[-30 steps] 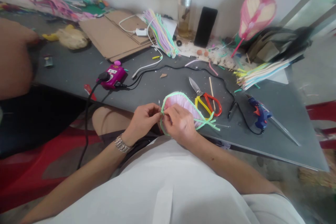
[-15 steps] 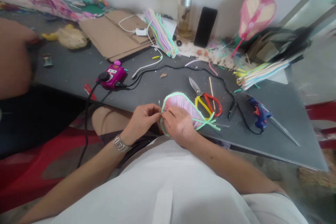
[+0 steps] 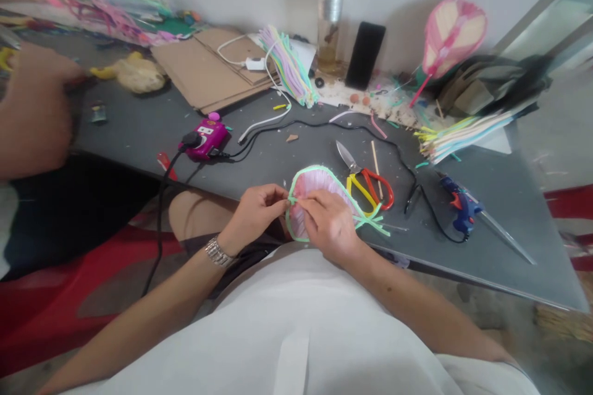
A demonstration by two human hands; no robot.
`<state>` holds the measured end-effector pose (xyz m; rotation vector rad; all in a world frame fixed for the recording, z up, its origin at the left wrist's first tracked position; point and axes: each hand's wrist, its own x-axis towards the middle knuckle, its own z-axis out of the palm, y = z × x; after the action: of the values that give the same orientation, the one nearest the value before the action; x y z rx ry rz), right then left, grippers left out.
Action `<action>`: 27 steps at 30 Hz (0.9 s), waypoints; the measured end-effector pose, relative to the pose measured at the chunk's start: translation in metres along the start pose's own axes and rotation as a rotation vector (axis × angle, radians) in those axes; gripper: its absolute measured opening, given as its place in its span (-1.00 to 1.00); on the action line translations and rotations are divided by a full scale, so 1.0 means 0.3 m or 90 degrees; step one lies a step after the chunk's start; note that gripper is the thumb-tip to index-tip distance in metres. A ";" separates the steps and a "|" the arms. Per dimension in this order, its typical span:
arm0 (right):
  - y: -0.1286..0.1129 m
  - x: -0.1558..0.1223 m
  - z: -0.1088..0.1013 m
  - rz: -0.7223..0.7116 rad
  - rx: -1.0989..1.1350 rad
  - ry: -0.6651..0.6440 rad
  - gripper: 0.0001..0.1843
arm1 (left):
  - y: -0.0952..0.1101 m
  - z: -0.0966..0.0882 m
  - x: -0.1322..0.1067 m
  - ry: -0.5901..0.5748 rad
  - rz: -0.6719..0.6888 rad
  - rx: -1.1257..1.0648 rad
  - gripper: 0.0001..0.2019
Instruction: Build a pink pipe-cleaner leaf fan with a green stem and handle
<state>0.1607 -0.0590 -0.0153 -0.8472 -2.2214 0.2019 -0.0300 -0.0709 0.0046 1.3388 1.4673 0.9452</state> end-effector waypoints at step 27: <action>0.048 -0.044 -0.098 0.027 -0.119 0.042 -0.83 | -0.005 -0.002 0.024 -0.007 -0.042 -0.028 -0.80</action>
<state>0.1952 -0.0594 -0.0074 -0.9876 -2.1865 -0.0138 -0.0310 -0.0640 0.0025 1.2542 1.4656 0.9212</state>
